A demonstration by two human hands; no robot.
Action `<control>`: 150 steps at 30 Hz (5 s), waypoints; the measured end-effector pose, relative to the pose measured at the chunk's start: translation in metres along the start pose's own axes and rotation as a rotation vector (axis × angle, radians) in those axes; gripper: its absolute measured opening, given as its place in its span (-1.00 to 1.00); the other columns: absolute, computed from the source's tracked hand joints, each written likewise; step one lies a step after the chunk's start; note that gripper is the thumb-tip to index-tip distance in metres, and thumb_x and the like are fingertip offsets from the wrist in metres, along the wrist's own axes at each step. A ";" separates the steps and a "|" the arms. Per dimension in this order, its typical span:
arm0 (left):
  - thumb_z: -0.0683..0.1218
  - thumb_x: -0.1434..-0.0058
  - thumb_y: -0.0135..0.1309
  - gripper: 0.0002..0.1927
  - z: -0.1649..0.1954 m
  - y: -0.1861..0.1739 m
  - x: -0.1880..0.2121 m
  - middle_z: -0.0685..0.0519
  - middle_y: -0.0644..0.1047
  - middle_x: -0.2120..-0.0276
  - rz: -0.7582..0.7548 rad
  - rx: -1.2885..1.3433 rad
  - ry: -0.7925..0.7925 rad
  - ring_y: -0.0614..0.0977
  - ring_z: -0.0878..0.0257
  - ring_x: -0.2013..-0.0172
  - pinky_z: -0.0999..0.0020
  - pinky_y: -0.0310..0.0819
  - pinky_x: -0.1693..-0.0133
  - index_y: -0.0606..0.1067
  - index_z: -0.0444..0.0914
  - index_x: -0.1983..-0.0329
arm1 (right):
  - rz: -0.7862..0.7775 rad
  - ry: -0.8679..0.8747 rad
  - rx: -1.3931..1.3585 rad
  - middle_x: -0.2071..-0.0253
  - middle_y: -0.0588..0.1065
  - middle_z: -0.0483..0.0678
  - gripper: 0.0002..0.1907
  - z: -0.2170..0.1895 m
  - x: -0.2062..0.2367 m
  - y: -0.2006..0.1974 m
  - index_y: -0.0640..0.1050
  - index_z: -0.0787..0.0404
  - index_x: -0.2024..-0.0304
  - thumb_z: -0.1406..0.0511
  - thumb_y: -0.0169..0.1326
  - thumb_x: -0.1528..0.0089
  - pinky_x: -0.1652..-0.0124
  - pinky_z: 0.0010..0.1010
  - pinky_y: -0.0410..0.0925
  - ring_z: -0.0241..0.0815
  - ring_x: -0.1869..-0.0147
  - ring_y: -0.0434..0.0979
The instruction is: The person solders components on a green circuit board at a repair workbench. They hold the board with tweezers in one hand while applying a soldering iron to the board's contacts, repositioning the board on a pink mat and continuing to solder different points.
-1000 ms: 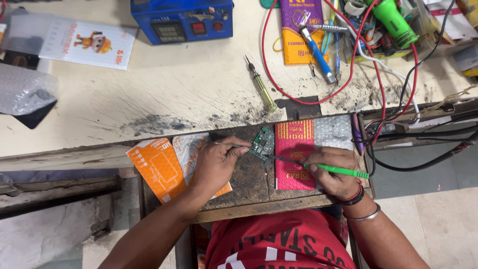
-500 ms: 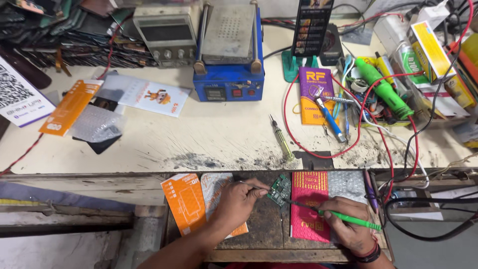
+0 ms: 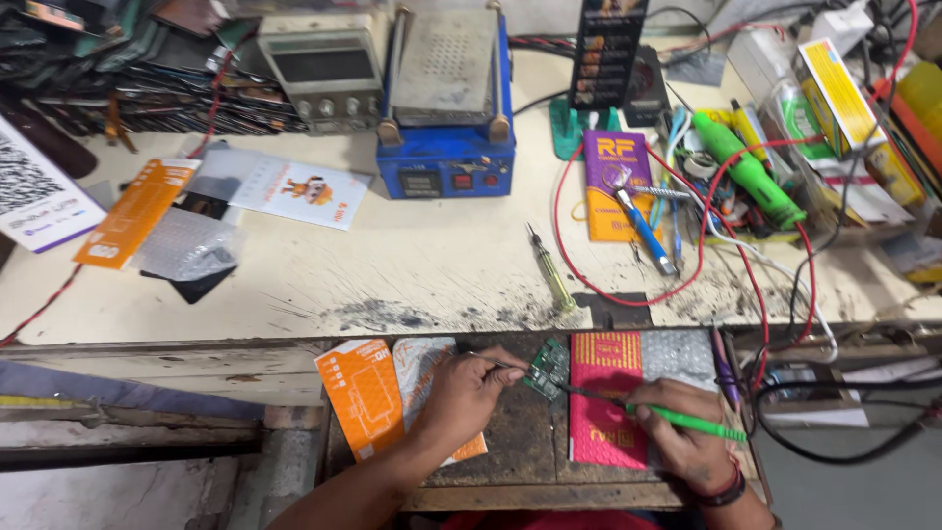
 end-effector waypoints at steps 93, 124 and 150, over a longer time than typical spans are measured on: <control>-0.06 -0.32 0.14 -0.84 0.000 0.000 0.010 0.11 0.70 0.25 0.020 -0.031 0.122 0.76 0.25 0.32 0.38 0.58 0.30 0.66 -0.19 0.19 | -0.091 0.023 -0.010 0.33 0.61 0.07 -0.85 -0.018 -0.001 0.001 0.62 0.35 0.30 0.38 0.06 -0.19 0.25 -0.40 0.47 -0.17 0.31 0.64; -0.25 -0.32 0.10 -0.87 -0.004 0.010 0.013 0.08 0.70 0.22 -0.009 -0.043 0.275 0.76 0.31 0.33 0.44 0.69 0.32 0.61 -0.22 0.13 | 0.202 -0.005 -0.007 0.28 0.59 0.10 -0.80 -0.008 0.011 -0.005 0.57 0.38 0.28 0.32 0.07 -0.30 0.25 -0.46 0.46 -0.14 0.32 0.63; -0.02 -0.37 0.11 -0.82 0.009 -0.006 0.018 0.10 0.70 0.25 0.115 -0.125 0.248 0.69 0.24 0.48 0.33 0.53 0.44 0.58 -0.22 0.25 | -0.030 0.050 0.056 0.27 0.61 0.11 -0.88 -0.021 -0.002 0.005 0.61 0.38 0.23 0.44 0.07 -0.26 0.19 -0.42 0.48 -0.12 0.24 0.66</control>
Point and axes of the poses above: each hand's wrist, its own x-axis away from the middle knuckle, its own y-axis out of the palm, z = x × y, the point moved 2 cm from there along -x, towards the middle knuckle
